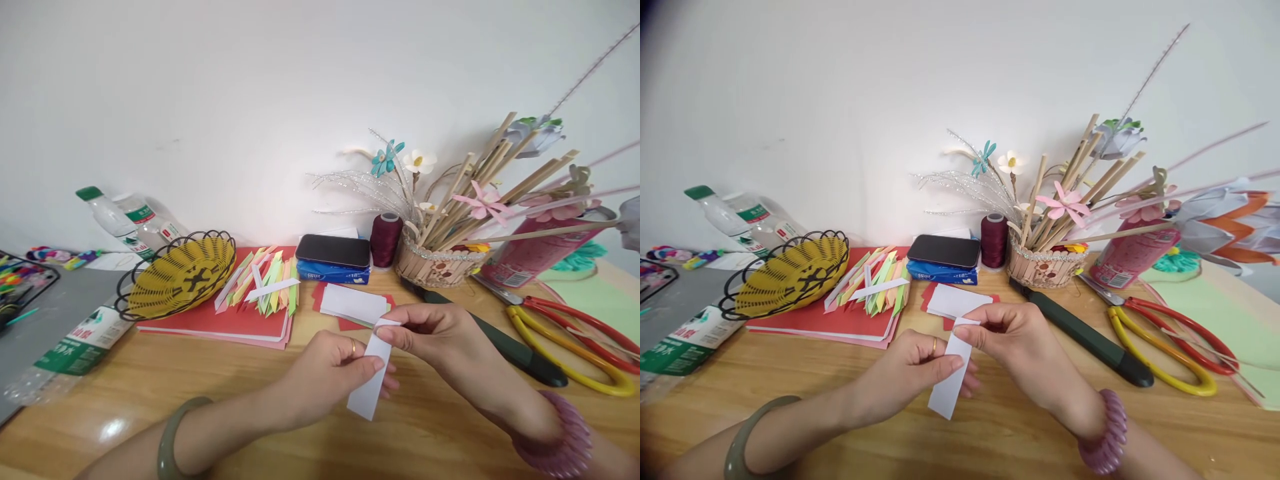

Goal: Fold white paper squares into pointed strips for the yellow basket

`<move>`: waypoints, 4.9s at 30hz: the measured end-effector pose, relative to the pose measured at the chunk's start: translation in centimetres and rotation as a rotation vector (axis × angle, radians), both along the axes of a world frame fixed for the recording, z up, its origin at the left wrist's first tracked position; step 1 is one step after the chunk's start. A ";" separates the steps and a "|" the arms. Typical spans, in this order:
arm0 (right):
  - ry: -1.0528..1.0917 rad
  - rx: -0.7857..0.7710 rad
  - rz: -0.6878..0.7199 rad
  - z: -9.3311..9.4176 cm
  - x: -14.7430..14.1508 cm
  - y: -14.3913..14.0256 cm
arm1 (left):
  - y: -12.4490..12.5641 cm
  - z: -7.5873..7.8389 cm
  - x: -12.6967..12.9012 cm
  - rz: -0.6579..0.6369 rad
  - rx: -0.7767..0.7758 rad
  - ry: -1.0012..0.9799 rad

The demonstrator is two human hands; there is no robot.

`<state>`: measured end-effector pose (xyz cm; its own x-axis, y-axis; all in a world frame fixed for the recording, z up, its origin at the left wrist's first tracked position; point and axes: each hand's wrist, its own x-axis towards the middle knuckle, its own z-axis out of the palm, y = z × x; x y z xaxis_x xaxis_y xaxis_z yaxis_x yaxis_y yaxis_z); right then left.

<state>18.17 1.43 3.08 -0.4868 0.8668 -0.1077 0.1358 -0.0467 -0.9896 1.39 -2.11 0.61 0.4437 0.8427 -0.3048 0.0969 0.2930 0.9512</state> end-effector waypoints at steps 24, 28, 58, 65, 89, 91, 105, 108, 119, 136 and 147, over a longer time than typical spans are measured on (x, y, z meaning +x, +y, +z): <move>-0.225 0.184 0.069 -0.2 -0.6 -0.7 | 0.4 2.7 -1.3 0.105 0.426 0.264; -0.214 0.185 0.047 -0.4 -0.5 -0.6 | 0.5 2.8 -1.5 0.109 0.400 0.284; -0.167 0.199 0.032 -1.8 0.5 -0.4 | 1.2 1.6 -1.5 0.498 0.301 -0.085; -0.167 0.148 0.027 -1.4 0.4 -0.1 | 1.8 1.9 -1.4 0.464 0.176 -0.229; -0.283 0.204 0.176 -1.7 -0.3 -1.8 | 1.6 3.0 -2.6 0.087 0.449 0.374; -0.301 0.240 0.180 -1.5 -0.3 -1.9 | 1.4 2.9 -2.7 0.034 0.451 0.456; -0.461 0.252 0.122 -1.1 3.7 -2.7 | 4.0 4.2 -6.8 0.059 0.466 0.421; -0.498 0.237 0.075 -1.5 4.6 -2.9 | 3.9 4.3 -6.4 0.166 0.556 0.398; -0.490 0.262 0.081 -1.3 3.7 -3.5 | 1.0 2.1 -2.6 -0.103 0.633 0.510; -0.319 0.833 -0.161 -1.2 1.1 -4.5 | 0.8 0.3 -2.3 0.058 0.140 0.011; -0.790 1.418 0.120 -3.5 1.5 -3.5 | -0.9 -1.3 -2.8 0.053 0.174 0.411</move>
